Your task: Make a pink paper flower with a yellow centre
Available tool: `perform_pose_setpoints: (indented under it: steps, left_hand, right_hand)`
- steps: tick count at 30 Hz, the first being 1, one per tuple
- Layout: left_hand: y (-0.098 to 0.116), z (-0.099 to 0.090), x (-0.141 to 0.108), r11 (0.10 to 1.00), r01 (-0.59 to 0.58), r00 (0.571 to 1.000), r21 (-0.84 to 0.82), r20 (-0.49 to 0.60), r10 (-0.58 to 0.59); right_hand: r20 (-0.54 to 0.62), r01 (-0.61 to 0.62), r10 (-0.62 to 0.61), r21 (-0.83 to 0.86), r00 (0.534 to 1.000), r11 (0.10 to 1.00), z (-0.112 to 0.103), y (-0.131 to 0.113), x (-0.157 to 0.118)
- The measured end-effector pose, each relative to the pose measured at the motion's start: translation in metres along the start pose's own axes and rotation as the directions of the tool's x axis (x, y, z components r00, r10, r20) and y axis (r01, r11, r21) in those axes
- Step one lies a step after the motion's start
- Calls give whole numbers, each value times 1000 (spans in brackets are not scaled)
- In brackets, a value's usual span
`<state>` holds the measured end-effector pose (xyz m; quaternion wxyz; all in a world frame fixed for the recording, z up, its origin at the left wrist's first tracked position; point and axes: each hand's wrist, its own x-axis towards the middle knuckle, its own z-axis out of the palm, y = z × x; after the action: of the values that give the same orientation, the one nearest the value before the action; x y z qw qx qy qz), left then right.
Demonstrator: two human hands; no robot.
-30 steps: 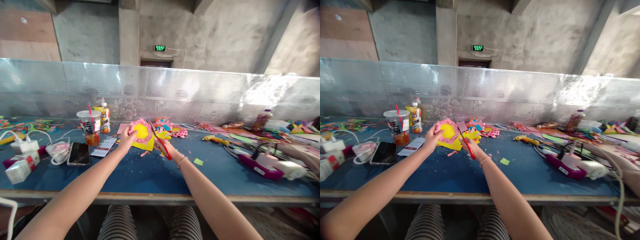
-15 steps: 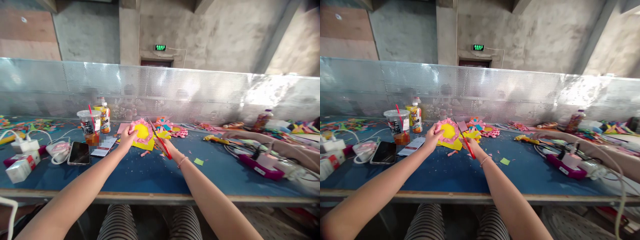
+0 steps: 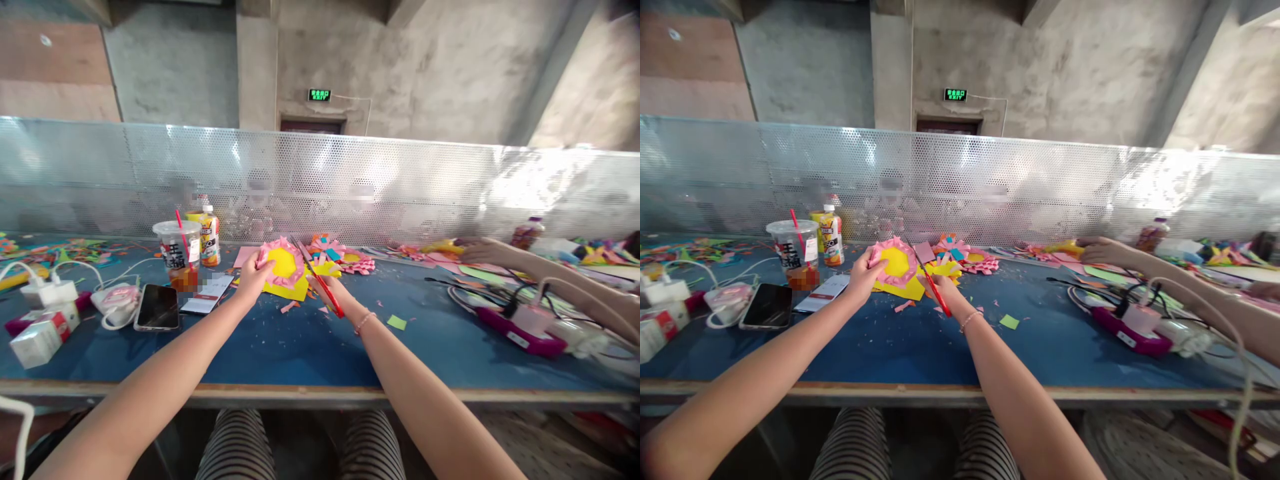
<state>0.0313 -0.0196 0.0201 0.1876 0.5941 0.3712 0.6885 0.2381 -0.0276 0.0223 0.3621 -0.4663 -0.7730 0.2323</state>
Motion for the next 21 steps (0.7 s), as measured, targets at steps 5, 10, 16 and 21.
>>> perform_pose_setpoints:
  steps: [5, 10, 16, 21]
  left_hand:
    - [-2, 0, 0, 1000, -14, 1000, 3, 7, 14]
    - [-2, 0, 0, 1000, -4, 1000, 2, 16, 4]
    - [3, -3, 1, 1000, -8, 999, 18, 35, 7]
    - [4, -5, 3, 999, -9, 999, 43, 35, 8]
  right_hand:
    - [1, 0, 0, -12, 1000, 1000, 1, 3, 1]
    - [4, 31, -31, -40, 1000, 999, 1, 6, 3]
    - [2, -15, 16, -47, 1000, 999, 0, 0, 1]
    - [-1, -16, 16, -31, 1000, 999, 1, 0, 0]
